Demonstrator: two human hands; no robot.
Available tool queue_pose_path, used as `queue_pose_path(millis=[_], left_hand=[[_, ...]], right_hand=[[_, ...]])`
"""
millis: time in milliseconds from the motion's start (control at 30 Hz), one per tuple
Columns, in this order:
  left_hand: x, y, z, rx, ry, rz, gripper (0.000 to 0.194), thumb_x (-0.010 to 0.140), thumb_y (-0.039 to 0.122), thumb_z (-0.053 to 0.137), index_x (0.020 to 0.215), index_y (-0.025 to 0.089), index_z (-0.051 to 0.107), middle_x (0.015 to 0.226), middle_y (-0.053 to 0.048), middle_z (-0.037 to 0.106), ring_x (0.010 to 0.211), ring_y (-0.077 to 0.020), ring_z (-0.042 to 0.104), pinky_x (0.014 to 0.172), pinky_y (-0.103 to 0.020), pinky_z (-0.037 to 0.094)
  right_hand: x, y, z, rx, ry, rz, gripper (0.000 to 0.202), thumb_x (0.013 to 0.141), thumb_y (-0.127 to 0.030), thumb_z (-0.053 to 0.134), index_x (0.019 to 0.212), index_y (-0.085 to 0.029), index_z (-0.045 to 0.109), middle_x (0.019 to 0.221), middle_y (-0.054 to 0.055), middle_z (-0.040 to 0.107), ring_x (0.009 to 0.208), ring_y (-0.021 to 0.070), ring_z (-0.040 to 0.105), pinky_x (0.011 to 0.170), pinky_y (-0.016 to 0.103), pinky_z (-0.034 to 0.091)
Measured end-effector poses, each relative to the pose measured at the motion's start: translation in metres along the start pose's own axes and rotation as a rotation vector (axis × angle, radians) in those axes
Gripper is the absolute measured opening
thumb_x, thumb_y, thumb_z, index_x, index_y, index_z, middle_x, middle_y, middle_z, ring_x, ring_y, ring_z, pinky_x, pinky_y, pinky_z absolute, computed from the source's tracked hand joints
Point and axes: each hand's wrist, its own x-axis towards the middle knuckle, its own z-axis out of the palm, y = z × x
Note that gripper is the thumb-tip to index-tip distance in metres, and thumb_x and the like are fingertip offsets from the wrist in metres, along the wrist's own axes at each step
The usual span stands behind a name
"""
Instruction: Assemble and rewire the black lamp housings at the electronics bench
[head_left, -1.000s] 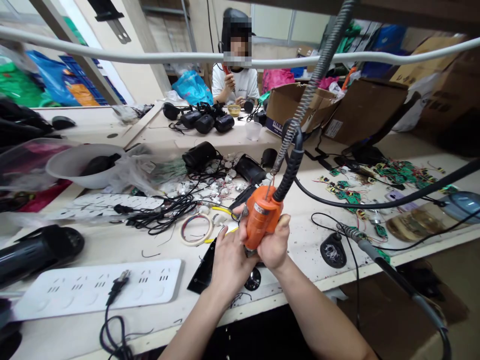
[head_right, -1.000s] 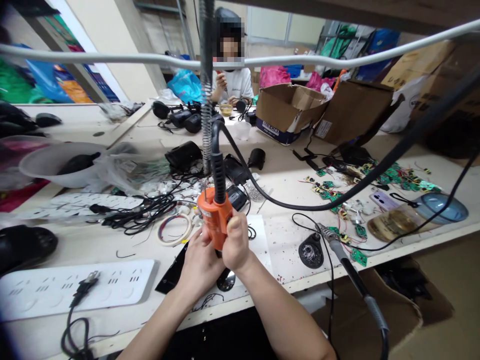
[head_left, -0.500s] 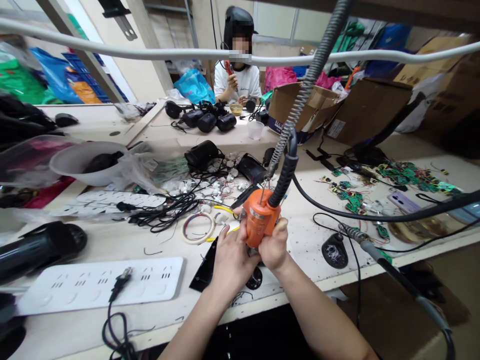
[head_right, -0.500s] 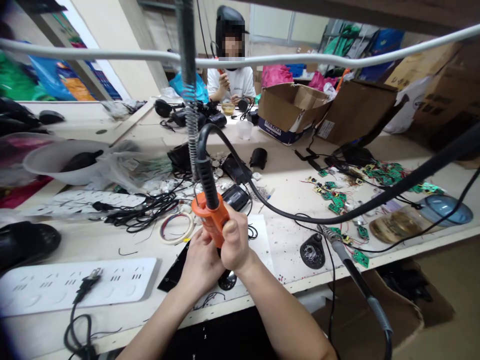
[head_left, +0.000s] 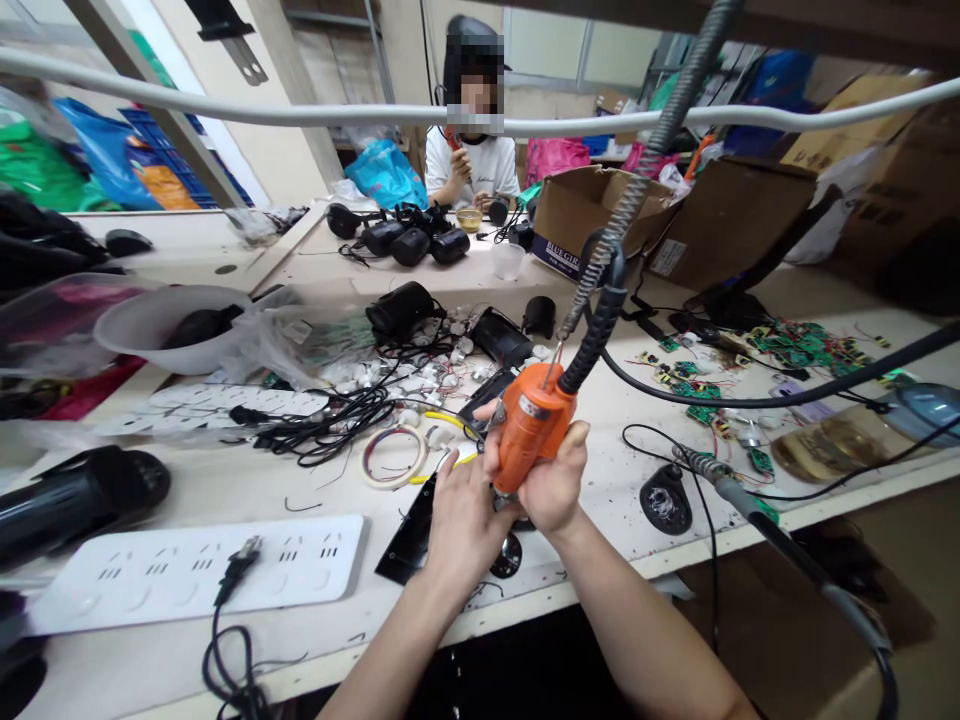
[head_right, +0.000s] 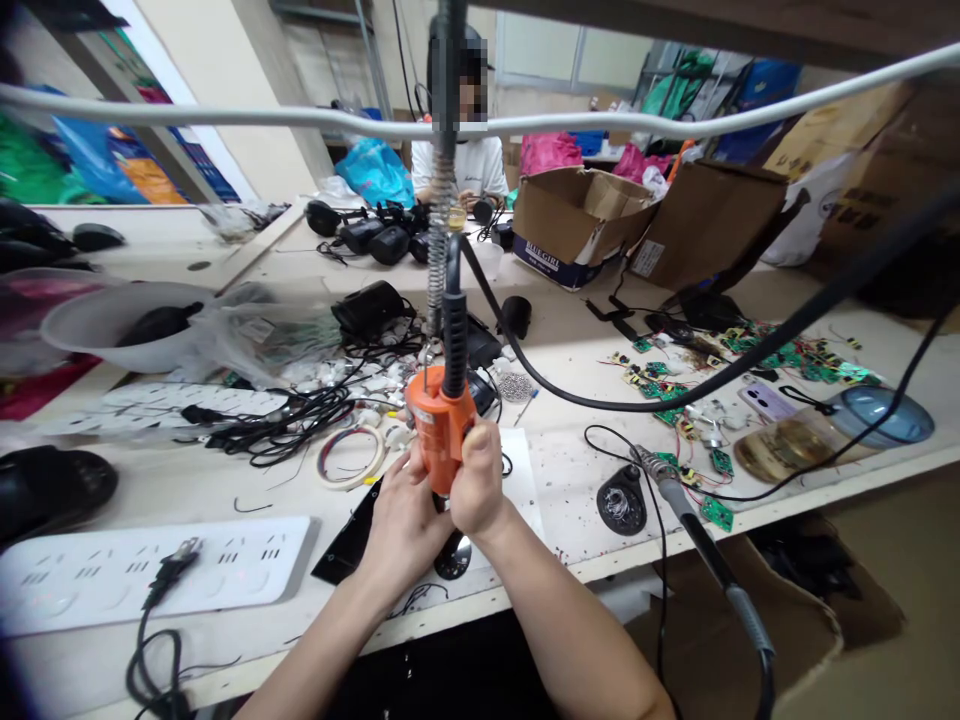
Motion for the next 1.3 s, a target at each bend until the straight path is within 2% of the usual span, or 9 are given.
queue_pose_path(millis=[333,567,767,1000,1300], left_hand=[[-0.001,-0.009,0.007,0.024,0.094,0.099,0.032,0.073,0.013,0.06,0.105,0.014,0.063,0.103,-0.013,0.072,0.104,-0.0315,0.066,0.111,-0.057,0.039],[-0.001,-0.011,0.007,0.025,0.087,0.102,0.035,0.074,0.015,0.061,0.109,0.013,0.061,0.098,-0.012,0.073,0.098,-0.0298,0.068,0.111,-0.057,0.04],[0.0,-0.01,0.006,0.05,0.095,0.088,0.026,0.073,0.018,0.063,0.099,0.016,0.061,0.087,-0.01,0.073,0.089,-0.0292,0.069,0.102,-0.056,0.047],[0.0,-0.009,0.007,0.061,0.163,0.108,0.033,0.069,0.023,0.071,0.099,0.012,0.06,0.086,-0.013,0.074,0.088,-0.0324,0.07,0.097,-0.056,0.052],[-0.001,-0.009,0.007,0.064,0.193,0.124,0.033,0.066,0.019,0.072,0.097,0.011,0.062,0.089,-0.015,0.075,0.09,-0.0347,0.07,0.095,-0.057,0.053]], right_hand=[[0.001,0.002,0.0,-0.037,0.048,0.045,0.078,0.064,-0.093,0.05,0.073,-0.018,0.068,0.045,-0.001,0.051,0.04,0.0135,0.043,0.047,0.031,0.048],[0.002,0.007,-0.003,-0.053,0.022,0.02,0.079,0.07,-0.092,0.045,0.079,-0.017,0.068,0.044,-0.001,0.049,0.044,0.0171,0.05,0.046,0.031,0.047],[0.007,0.014,-0.006,-0.096,0.053,0.077,0.081,0.069,-0.093,0.041,0.081,-0.018,0.067,0.049,0.0,0.052,0.041,0.0133,0.044,0.042,0.026,0.038],[0.019,0.02,-0.006,-0.119,0.03,0.197,0.084,0.068,-0.096,0.036,0.078,-0.017,0.064,0.047,-0.002,0.05,0.04,0.0117,0.044,0.04,0.024,0.035],[0.019,0.021,-0.006,-0.124,0.003,0.224,0.085,0.064,-0.099,0.036,0.074,-0.019,0.064,0.045,-0.001,0.051,0.039,0.0121,0.045,0.042,0.026,0.039]])
